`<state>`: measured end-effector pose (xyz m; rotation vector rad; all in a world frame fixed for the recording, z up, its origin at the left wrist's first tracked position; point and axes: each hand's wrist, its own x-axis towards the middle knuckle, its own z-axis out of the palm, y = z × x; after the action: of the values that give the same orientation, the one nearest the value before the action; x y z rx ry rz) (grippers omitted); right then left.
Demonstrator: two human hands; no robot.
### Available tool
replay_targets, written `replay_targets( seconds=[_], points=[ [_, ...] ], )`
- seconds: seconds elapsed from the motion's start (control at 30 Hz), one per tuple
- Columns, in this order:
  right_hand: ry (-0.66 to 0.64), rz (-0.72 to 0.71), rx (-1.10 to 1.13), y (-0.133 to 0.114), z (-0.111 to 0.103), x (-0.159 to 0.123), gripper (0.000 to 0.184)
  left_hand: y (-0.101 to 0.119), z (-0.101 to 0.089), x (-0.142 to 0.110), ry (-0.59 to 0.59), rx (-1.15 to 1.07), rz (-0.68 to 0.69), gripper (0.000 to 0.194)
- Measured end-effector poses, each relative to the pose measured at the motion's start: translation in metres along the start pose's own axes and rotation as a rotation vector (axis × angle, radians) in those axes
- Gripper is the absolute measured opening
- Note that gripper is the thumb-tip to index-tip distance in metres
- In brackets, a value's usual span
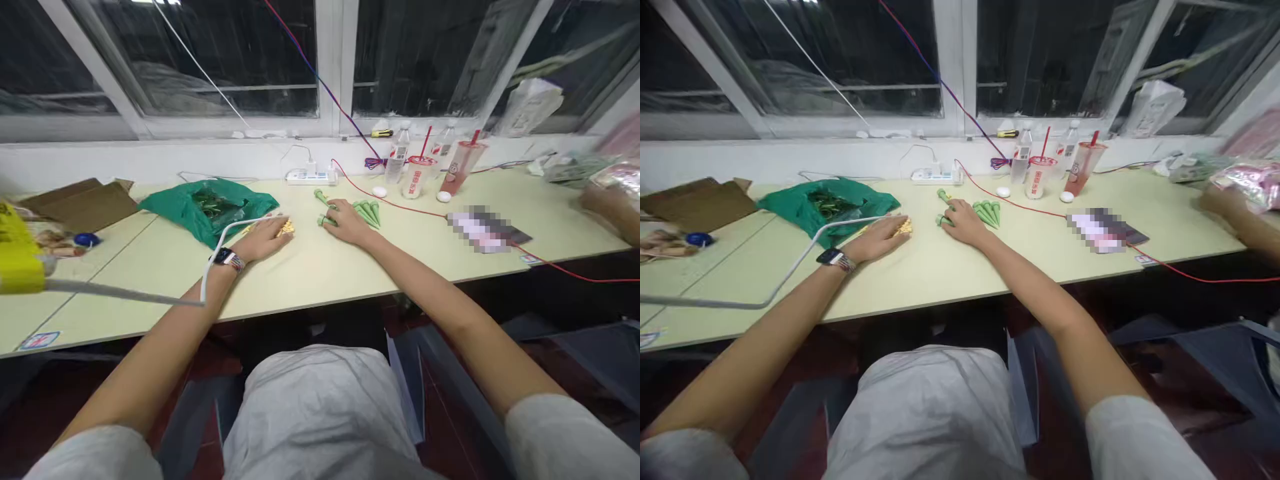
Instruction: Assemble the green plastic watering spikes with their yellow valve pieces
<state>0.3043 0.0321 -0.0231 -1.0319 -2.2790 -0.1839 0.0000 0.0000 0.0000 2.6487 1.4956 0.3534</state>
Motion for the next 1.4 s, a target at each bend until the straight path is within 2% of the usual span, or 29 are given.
replay_targets(
  seconds=[0.27,0.43,0.57,0.7,0.9,1.03,1.23,1.4],
  points=[
    [0.030,0.015,0.049,-0.003,-0.001,0.001,0.025,-0.002,0.005,0.001,0.032,-0.051,0.034,0.087],
    [0.085,0.080,0.126,-0.005,0.001,0.004,0.030,-0.002,0.005,-0.001,0.071,-0.109,0.007,0.079],
    [0.157,0.101,0.197,-0.008,-0.001,0.005,0.020,0.002,0.003,-0.001,0.107,-0.133,-0.007,0.073],
    [0.196,0.063,0.251,-0.016,-0.011,0.004,0.012,0.011,-0.002,-0.001,0.180,-0.142,0.074,0.067],
    [0.127,0.021,0.243,-0.041,-0.016,-0.001,0.014,0.035,-0.018,-0.008,0.394,-0.185,0.189,0.054],
    [0.075,-0.049,0.154,-0.056,-0.014,-0.001,0.014,0.046,-0.021,-0.010,0.402,-0.190,0.219,0.044],
    [-0.012,-0.075,0.034,-0.072,-0.015,-0.001,0.017,0.049,-0.019,-0.010,0.401,-0.244,0.260,0.047],
    [0.015,-0.043,0.047,-0.073,-0.015,-0.001,0.023,0.054,-0.017,-0.012,0.419,-0.311,0.231,0.044]
  ],
)
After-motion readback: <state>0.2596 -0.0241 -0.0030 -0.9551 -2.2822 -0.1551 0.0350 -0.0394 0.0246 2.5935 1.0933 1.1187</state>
